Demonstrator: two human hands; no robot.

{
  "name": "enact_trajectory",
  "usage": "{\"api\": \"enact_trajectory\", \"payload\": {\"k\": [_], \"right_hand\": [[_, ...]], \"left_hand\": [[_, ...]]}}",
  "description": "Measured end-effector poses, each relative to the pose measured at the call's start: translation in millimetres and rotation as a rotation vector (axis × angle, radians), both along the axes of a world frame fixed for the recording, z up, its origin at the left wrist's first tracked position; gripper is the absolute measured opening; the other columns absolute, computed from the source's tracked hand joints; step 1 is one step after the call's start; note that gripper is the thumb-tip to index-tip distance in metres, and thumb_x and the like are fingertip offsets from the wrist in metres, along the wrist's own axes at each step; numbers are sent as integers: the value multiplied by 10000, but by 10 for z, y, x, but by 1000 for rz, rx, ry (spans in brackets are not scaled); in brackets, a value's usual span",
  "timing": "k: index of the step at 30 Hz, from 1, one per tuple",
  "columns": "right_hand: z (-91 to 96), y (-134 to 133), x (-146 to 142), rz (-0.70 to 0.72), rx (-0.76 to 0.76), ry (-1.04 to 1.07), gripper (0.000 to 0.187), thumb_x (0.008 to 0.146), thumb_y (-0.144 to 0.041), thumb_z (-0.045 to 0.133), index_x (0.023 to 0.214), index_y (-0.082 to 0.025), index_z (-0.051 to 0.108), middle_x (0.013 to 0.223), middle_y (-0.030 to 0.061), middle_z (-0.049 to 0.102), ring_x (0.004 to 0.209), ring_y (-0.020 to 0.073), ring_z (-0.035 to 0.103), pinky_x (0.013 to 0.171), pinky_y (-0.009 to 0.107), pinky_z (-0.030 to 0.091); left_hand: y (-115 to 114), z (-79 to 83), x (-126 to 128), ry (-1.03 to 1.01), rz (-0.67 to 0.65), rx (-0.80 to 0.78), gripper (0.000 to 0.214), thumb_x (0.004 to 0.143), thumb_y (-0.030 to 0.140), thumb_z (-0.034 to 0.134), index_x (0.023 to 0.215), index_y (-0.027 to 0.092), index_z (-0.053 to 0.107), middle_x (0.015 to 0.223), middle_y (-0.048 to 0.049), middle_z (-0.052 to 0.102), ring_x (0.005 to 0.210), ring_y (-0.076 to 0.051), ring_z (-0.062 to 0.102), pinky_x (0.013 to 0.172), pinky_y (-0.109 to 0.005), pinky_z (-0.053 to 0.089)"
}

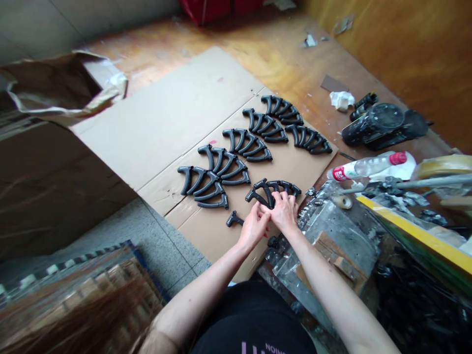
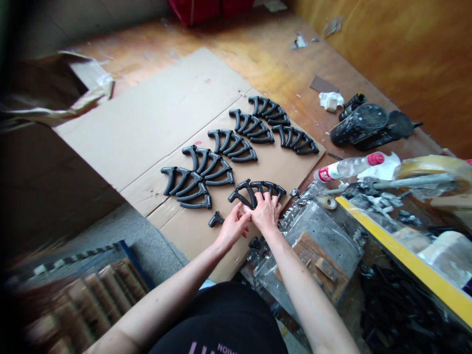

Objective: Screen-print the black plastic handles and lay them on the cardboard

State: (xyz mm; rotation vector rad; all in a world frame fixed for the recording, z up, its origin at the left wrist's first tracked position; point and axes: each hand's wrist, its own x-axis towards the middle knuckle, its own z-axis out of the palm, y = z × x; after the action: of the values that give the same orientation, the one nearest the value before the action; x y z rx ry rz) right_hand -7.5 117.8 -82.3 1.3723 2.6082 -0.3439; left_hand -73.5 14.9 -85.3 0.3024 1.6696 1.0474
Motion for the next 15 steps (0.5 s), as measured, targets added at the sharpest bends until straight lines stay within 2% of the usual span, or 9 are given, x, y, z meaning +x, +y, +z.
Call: {"api": "enact_trajectory", "payload": {"k": [3, 6, 8, 11, 15], "right_hand": [[58, 228, -99, -97, 15, 95, 492, 841, -592, 529, 1183, -241, 580, 1191, 107, 566, 1108, 316, 462, 873, 413, 385], [140, 567, -229, -233, 50, 157, 521, 812, -613, 543, 1179, -244, 571, 1203, 109, 560, 1117, 330, 467, 875, 429, 390], [169, 817, -295, -336, 58, 172, 534, 790, -627, 557, 1170, -252, 567, 1227, 106, 548, 1151, 349, 455, 895, 464, 388], [136, 1152, -334, -469, 29, 149, 558, 780, -640, 554, 1193, -266, 553, 1303, 112, 504, 1216, 382, 416, 913, 534, 383], [7, 1396, -334, -528, -15, 39, 582, 778, -637, 560, 1220, -258, 543, 1320, 129, 488, 1232, 401, 401, 915, 589, 379]], "left_hand": [[215, 76, -74, 55, -3, 96, 678, 925, 416, 466, 1530, 259, 205, 970, -23, 645, 628, -94, 627, 480, -185, 493], [449, 149, -175, 89, -7, 184, 679, 923, 413, 481, 1528, 238, 229, 990, -34, 644, 671, -94, 631, 514, -179, 498], [518, 180, -217, 105, -27, 221, 656, 923, 396, 477, 1518, 219, 265, 999, -42, 649, 694, -99, 633, 532, -184, 502], [414, 196, -226, 172, -115, 222, 589, 920, 399, 467, 1466, 200, 374, 983, -42, 673, 716, -112, 641, 584, -209, 511], [-5, 183, -184, 315, -317, 143, 476, 921, 393, 455, 1363, 226, 513, 954, -28, 712, 746, -131, 658, 671, -234, 500]]}}
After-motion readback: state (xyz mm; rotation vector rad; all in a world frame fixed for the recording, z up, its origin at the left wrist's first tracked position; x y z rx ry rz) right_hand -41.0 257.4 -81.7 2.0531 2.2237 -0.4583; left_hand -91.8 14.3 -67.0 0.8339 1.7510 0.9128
